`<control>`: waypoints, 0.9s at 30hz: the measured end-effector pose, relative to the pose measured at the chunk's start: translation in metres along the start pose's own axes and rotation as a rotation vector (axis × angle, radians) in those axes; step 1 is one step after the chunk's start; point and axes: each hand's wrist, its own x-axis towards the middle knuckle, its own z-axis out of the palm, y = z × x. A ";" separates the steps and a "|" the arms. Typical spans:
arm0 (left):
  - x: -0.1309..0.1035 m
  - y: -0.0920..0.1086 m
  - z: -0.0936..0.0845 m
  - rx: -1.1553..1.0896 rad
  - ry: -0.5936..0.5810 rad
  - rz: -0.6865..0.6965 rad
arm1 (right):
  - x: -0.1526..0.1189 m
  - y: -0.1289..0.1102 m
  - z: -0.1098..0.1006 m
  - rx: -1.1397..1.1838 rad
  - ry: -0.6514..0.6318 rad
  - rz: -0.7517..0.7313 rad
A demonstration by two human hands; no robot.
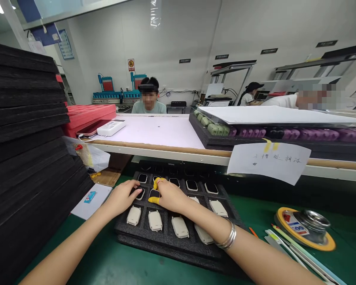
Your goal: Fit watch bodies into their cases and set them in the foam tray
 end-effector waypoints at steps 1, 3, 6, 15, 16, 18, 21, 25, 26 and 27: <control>0.007 -0.002 0.001 0.014 -0.029 0.012 | 0.004 0.002 -0.001 0.026 -0.025 0.001; 0.018 -0.004 0.001 0.037 -0.096 0.030 | 0.012 0.008 -0.007 0.084 -0.067 -0.005; 0.026 -0.005 -0.005 0.052 -0.197 0.026 | 0.029 0.022 -0.021 0.144 -0.077 -0.008; 0.048 -0.001 -0.013 0.073 -0.304 -0.057 | 0.066 0.044 -0.029 0.175 -0.204 0.020; 0.054 -0.001 -0.012 0.077 -0.261 -0.071 | 0.065 0.044 -0.028 0.185 -0.197 0.023; 0.066 0.000 -0.009 0.102 -0.181 -0.105 | 0.064 0.045 -0.027 0.217 -0.169 0.026; 0.081 0.003 -0.004 0.161 -0.136 -0.151 | 0.057 0.048 -0.025 0.302 -0.105 0.034; 0.093 0.011 -0.002 0.179 -0.184 -0.199 | 0.041 0.051 -0.021 0.481 0.023 0.079; 0.096 0.012 -0.003 0.162 -0.206 -0.211 | 0.034 0.050 -0.020 0.540 0.058 0.087; 0.099 0.013 -0.005 0.135 -0.231 -0.221 | 0.025 0.048 -0.019 0.605 0.088 0.090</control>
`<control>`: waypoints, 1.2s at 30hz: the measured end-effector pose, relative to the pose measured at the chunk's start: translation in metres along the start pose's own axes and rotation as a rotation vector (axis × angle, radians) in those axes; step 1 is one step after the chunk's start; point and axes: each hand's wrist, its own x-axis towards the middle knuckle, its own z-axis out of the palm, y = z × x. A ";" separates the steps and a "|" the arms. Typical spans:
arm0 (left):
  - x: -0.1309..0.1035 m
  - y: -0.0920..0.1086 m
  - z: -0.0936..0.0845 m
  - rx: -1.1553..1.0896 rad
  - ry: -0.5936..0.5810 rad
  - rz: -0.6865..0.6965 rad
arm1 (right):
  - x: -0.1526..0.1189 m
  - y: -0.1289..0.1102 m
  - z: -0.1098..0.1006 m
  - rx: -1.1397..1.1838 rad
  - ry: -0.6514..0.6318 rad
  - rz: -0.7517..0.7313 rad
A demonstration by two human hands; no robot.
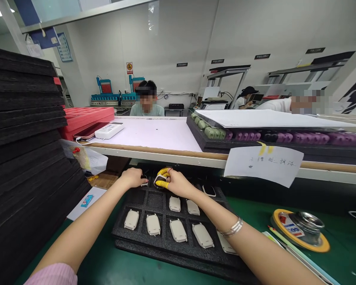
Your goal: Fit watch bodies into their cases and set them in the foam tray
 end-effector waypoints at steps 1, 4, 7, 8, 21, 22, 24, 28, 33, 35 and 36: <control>0.002 0.000 -0.003 -0.035 -0.028 -0.002 | -0.010 -0.002 0.000 0.072 0.018 -0.007; 0.000 0.000 -0.009 -0.196 -0.090 0.009 | -0.051 -0.011 -0.002 0.284 0.038 -0.045; -0.018 0.005 -0.008 -0.429 -0.069 0.045 | -0.098 -0.017 -0.010 0.429 0.060 -0.085; -0.028 0.010 -0.006 -0.527 -0.048 0.065 | -0.112 -0.018 -0.014 0.468 0.080 -0.097; -0.121 0.105 0.053 -1.785 -0.364 0.019 | -0.162 -0.018 -0.036 0.814 0.294 -0.329; -0.121 0.106 0.057 -1.808 -0.394 -0.010 | -0.160 -0.017 -0.035 0.796 0.275 -0.306; -0.122 0.106 0.063 -1.846 -0.484 -0.036 | -0.155 -0.017 -0.032 0.726 0.226 -0.243; -0.124 0.101 0.066 -1.854 -0.664 -0.059 | -0.146 -0.015 -0.032 0.430 0.196 -0.111; -0.126 0.101 0.066 -1.719 -0.535 0.011 | -0.152 -0.013 -0.023 0.113 0.148 -0.174; -0.129 0.102 0.065 -1.684 -0.498 0.026 | -0.154 -0.013 -0.015 -0.013 0.157 -0.257; -0.131 0.102 0.064 -1.680 -0.503 0.025 | -0.154 -0.013 -0.011 -0.056 0.182 -0.300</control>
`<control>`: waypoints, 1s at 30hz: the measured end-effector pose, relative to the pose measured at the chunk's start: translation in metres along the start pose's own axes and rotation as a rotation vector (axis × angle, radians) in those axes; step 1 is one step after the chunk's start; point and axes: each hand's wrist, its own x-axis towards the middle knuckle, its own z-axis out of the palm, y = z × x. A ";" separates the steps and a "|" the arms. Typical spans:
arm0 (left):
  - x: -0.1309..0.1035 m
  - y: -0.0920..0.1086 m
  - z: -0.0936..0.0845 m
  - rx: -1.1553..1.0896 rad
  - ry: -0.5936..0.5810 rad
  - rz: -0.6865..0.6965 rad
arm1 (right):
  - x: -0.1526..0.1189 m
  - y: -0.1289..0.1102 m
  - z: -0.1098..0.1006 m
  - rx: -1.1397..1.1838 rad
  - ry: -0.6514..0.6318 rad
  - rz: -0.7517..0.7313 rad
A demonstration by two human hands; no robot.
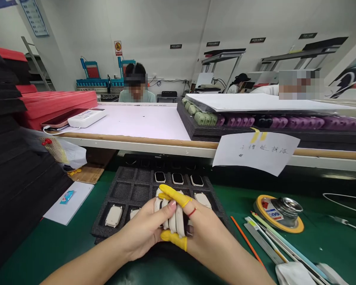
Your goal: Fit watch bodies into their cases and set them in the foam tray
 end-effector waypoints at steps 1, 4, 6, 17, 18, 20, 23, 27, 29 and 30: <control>-0.003 0.001 0.001 -0.008 -0.021 -0.017 | 0.000 0.000 0.003 -0.021 0.030 -0.042; -0.012 0.005 0.002 -0.026 -0.152 -0.066 | 0.002 -0.002 0.008 0.038 0.103 -0.156; -0.018 0.007 0.002 -0.005 -0.174 -0.033 | 0.003 -0.003 0.006 0.122 0.132 -0.214; -0.022 0.004 0.005 0.238 -0.130 0.124 | -0.003 -0.006 0.007 0.346 0.161 -0.164; -0.022 0.005 0.006 0.268 -0.102 0.121 | -0.003 -0.006 0.008 0.348 0.163 -0.157; -0.021 0.006 0.007 0.313 -0.029 0.106 | -0.002 -0.005 0.008 0.340 0.168 -0.148; -0.021 0.007 0.009 0.355 0.014 0.089 | 0.000 -0.003 0.008 0.322 0.164 -0.157; -0.022 0.009 0.009 0.378 0.024 0.088 | 0.001 -0.003 0.008 0.282 0.167 -0.177; -0.021 0.009 0.008 0.401 0.030 0.087 | 0.000 -0.004 0.007 0.267 0.166 -0.164; -0.021 0.009 0.007 0.417 0.029 0.089 | 0.000 -0.005 0.006 0.260 0.163 -0.162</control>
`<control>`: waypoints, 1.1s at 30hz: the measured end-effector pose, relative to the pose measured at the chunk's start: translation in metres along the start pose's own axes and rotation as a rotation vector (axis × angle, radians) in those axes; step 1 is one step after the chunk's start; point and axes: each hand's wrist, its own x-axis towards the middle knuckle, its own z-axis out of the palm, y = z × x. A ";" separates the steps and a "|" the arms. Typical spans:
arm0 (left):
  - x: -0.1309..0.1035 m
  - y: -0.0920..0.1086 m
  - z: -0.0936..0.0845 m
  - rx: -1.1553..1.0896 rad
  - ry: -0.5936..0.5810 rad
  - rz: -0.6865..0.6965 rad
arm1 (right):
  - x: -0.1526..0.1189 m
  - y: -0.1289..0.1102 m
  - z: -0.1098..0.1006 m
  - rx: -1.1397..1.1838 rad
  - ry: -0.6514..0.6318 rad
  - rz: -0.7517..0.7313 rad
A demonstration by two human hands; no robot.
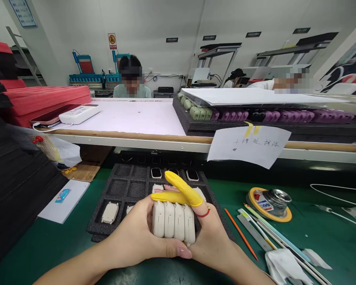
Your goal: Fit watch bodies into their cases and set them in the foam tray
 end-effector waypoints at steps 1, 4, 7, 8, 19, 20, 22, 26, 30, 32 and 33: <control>0.000 0.000 0.000 0.016 -0.003 0.002 | 0.000 -0.001 0.000 -0.005 -0.004 0.002; 0.001 -0.001 -0.001 0.058 -0.010 0.013 | -0.001 -0.003 -0.001 -0.013 -0.002 -0.001; 0.000 0.000 0.000 0.068 -0.025 0.021 | -0.002 -0.002 -0.001 -0.036 -0.005 -0.002; 0.000 0.001 0.000 0.063 -0.038 0.028 | -0.002 -0.001 -0.001 -0.046 -0.006 -0.012; 0.001 0.000 -0.006 0.015 -0.156 0.138 | -0.001 -0.001 0.002 -0.244 -0.072 -0.273; 0.001 -0.001 -0.004 0.021 -0.132 0.165 | -0.002 -0.002 0.001 -0.260 -0.088 -0.290; -0.002 -0.002 -0.002 0.095 -0.052 0.204 | -0.006 -0.005 -0.003 -0.235 -0.124 -0.279; -0.009 0.002 0.002 0.356 0.067 0.317 | -0.015 -0.002 -0.018 0.046 -0.067 -0.060; -0.010 0.006 0.003 0.412 0.046 0.478 | -0.012 0.007 -0.021 0.287 -0.111 0.279; -0.008 0.004 0.003 0.438 0.022 0.588 | -0.008 0.006 -0.014 0.388 -0.184 0.352; -0.007 0.003 0.002 0.470 0.006 0.625 | -0.006 0.005 -0.010 0.417 -0.189 0.360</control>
